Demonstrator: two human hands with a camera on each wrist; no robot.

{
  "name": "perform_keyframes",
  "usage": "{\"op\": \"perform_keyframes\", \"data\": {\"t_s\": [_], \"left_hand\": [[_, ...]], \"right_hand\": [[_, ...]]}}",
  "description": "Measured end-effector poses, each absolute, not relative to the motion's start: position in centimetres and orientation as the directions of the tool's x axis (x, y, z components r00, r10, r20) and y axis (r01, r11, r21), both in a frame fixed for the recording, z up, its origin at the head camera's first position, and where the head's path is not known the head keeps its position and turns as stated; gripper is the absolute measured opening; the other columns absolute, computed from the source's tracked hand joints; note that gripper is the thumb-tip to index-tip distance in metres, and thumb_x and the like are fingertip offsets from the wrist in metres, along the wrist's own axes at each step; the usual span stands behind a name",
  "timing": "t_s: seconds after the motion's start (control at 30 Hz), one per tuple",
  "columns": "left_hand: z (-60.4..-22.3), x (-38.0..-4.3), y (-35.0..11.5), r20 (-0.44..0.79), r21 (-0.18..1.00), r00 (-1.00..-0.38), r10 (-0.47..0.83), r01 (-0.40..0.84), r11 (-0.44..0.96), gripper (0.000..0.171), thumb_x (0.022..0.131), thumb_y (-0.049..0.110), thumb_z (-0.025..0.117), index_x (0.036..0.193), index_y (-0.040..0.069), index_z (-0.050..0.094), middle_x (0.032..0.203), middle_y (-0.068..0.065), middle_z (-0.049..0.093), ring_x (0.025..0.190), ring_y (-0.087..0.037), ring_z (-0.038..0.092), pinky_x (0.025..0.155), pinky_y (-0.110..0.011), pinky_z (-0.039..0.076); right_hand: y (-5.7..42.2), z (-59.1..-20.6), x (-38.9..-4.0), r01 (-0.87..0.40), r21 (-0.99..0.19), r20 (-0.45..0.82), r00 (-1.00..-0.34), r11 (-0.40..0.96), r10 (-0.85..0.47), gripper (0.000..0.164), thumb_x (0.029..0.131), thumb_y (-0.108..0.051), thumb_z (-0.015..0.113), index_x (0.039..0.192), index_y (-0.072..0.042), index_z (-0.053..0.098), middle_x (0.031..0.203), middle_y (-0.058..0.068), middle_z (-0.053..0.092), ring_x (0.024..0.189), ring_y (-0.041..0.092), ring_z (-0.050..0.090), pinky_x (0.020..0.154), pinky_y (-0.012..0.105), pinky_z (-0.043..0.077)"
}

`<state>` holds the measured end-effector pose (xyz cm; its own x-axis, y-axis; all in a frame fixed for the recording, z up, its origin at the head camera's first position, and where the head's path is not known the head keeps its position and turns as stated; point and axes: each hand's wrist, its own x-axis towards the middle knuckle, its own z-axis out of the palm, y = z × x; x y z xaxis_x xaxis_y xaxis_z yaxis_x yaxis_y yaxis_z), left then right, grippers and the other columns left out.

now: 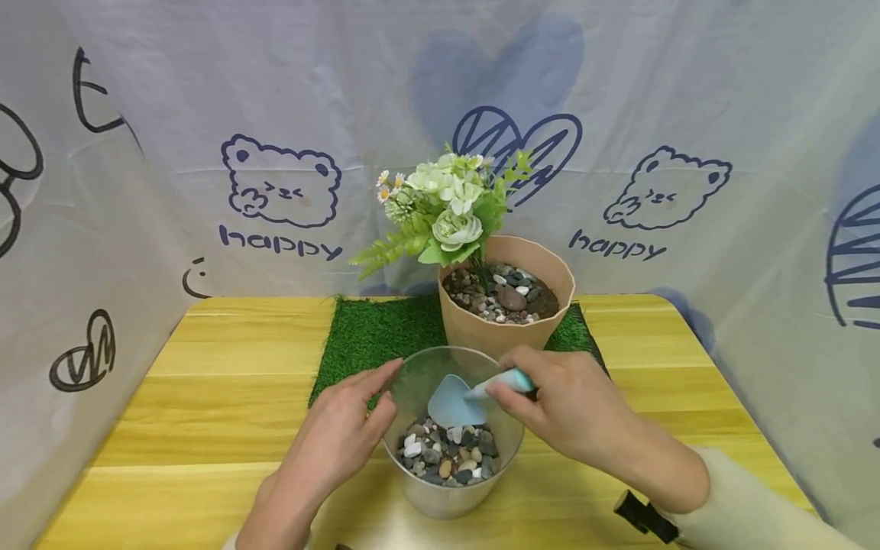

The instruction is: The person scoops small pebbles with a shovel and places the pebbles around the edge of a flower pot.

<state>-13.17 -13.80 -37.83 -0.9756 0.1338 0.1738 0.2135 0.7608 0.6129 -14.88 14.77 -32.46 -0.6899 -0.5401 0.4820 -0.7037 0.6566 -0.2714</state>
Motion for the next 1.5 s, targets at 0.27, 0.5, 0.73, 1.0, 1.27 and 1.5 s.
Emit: {"op": "perform_keyframes", "data": {"t_s": [0.27,0.5,0.73,1.0,1.27,1.5], "left_hand": [[-37.8,-13.3,-13.7,0.196,0.599,-0.97,0.142,0.233,0.766,0.05,0.1,0.018,0.06,0.151,0.021,0.06,0.146,-0.009,0.065,0.079,-0.015,0.061,0.068,-0.031,0.052],[-37.7,-13.4,-13.8,0.173,0.609,-0.974,0.144,0.221,0.762,0.051,0.101,0.017,0.06,0.152,0.021,0.059,0.148,-0.011,0.064,0.056,-0.01,0.045,0.056,-0.027,0.045],[-37.7,-13.4,-13.8,0.176,0.599,-0.973,0.146,0.224,0.769,0.051,0.1,0.017,0.059,0.151,0.021,0.06,0.146,-0.009,0.066,0.057,-0.011,0.044,0.054,-0.027,0.042],[-37.8,-13.3,-13.7,0.174,0.608,-0.974,0.147,0.224,0.762,0.051,0.1,0.017,0.059,0.151,0.022,0.06,0.145,-0.008,0.066,0.056,-0.011,0.044,0.053,-0.027,0.042],[-37.8,-13.3,-13.8,0.184,0.608,-0.971,0.149,0.232,0.759,0.051,0.101,0.017,0.06,0.151,0.021,0.06,0.145,-0.009,0.067,0.056,-0.009,0.046,0.052,-0.026,0.042],[-37.8,-13.3,-13.8,0.184,0.606,-0.972,0.148,0.23,0.761,0.051,0.1,0.017,0.06,0.151,0.022,0.061,0.145,-0.009,0.067,0.059,-0.01,0.047,0.053,-0.026,0.042]], "right_hand": [[14.2,-34.8,-15.4,-0.777,-0.027,0.582,-0.524,0.628,-0.622,0.05,0.112,-0.051,0.037,0.095,-0.013,0.066,0.07,-0.009,0.063,0.055,0.004,0.052,0.045,0.023,0.04],[14.0,-35.2,-15.6,-0.763,-0.006,0.552,-0.541,0.646,-0.634,0.039,0.111,-0.045,0.049,0.097,-0.013,0.067,0.073,-0.007,0.064,0.059,0.009,0.059,0.047,0.027,0.045],[13.5,-35.7,-15.7,-0.749,-0.005,0.527,-0.565,0.662,-0.635,0.026,0.104,-0.038,0.065,0.094,-0.014,0.065,0.069,-0.008,0.058,0.054,0.007,0.051,0.045,0.025,0.04],[12.3,-35.9,-15.4,-0.762,-0.035,0.433,-0.595,0.647,-0.677,0.022,0.092,-0.03,0.081,0.09,-0.015,0.065,0.068,-0.01,0.058,0.051,0.005,0.048,0.045,0.024,0.041],[12.2,-35.3,-15.4,-0.831,-0.111,0.36,-0.545,0.545,-0.757,0.015,0.093,-0.027,0.079,0.097,-0.016,0.069,0.077,-0.011,0.065,0.058,0.002,0.052,0.051,0.022,0.044],[12.5,-33.5,-16.3,-0.793,-0.173,0.176,-0.609,0.584,-0.774,0.017,0.095,-0.03,0.078,0.104,-0.015,0.076,0.088,-0.005,0.076,0.067,0.008,0.066,0.06,0.029,0.054]]}}
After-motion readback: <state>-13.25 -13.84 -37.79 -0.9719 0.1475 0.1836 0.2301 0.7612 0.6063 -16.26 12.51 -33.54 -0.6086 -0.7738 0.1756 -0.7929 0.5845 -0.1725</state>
